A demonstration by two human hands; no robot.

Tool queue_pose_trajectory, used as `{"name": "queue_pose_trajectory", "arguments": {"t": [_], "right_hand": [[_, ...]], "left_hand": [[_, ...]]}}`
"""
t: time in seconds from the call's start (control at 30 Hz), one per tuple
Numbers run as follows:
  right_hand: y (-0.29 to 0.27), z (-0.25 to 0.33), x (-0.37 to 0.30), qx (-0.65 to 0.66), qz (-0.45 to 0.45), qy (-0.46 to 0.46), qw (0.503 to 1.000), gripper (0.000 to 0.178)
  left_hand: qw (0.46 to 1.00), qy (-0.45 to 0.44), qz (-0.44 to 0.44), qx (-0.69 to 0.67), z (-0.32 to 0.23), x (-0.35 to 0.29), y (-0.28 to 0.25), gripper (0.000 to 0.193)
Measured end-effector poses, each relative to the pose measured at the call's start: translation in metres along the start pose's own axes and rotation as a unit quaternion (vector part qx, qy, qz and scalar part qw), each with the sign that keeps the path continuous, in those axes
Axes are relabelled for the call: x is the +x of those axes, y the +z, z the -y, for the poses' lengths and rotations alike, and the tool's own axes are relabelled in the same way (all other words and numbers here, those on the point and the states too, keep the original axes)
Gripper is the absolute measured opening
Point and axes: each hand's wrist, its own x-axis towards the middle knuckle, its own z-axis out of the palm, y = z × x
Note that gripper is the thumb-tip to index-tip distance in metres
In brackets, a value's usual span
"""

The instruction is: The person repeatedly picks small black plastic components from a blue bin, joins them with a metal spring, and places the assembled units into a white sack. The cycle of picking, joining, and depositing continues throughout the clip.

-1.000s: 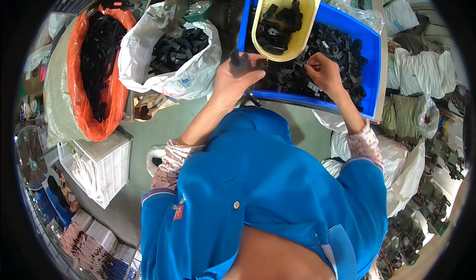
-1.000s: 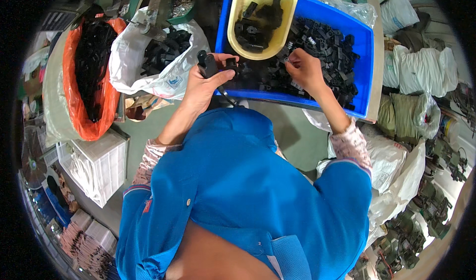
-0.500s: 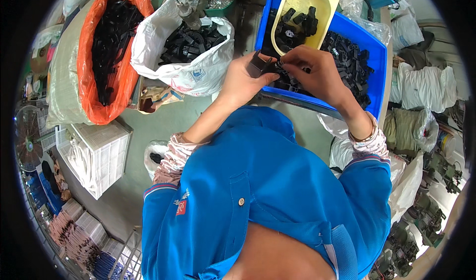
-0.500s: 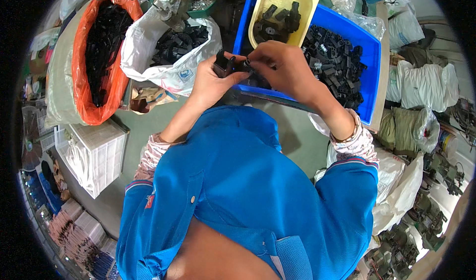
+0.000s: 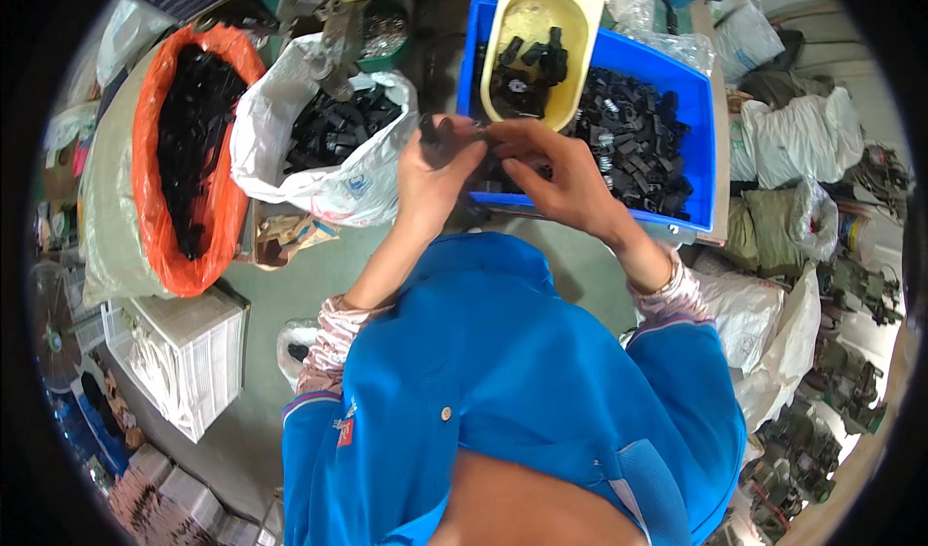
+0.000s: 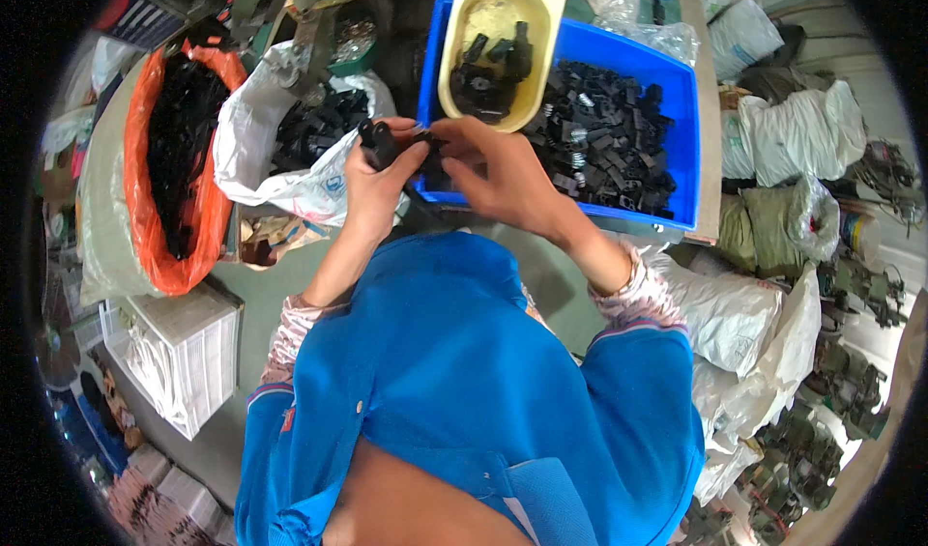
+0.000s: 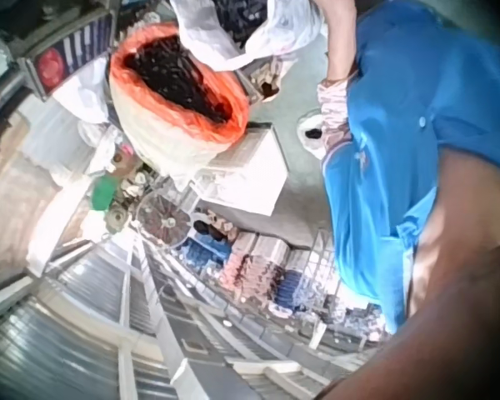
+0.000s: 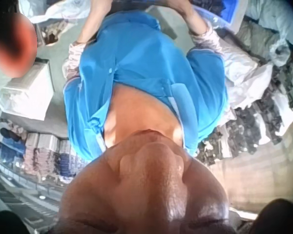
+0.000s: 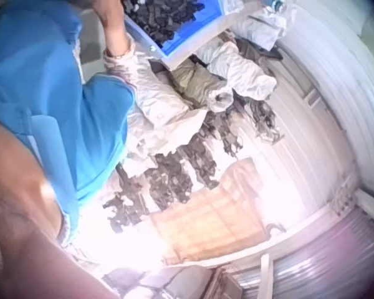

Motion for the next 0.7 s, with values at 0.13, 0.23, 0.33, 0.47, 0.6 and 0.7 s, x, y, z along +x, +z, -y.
{"name": "queue_pose_trajectory", "arguments": {"t": [0.13,0.23,0.33,0.47,0.6,0.7], "right_hand": [[0.027,0.000,-0.008,-0.034,-0.130,-0.046,0.990,0.044],[0.044,-0.013,-0.009,-0.063,-0.187,-0.072,0.978,0.040],[0.046,-0.018,-0.006,-0.092,-0.190,-0.070,0.975,0.038],[0.048,-0.036,-0.006,0.068,-0.187,-0.004,0.980,0.033],[0.032,-0.043,0.001,0.312,-0.130,0.091,0.937,0.033],[0.032,-0.042,0.003,0.359,-0.100,0.077,0.925,0.033]], "left_hand": [[0.996,-0.005,-0.031,-0.085,0.005,0.004,0.010,0.027],[0.988,-0.015,-0.056,-0.141,0.007,0.007,0.015,0.024],[0.989,-0.016,-0.069,-0.126,0.014,0.009,0.011,0.019],[0.976,-0.083,-0.038,-0.200,0.012,0.008,0.000,0.017],[0.988,-0.074,-0.038,-0.133,0.009,0.008,-0.015,0.014],[0.997,-0.015,-0.030,-0.072,0.005,0.006,-0.020,0.009]]}}
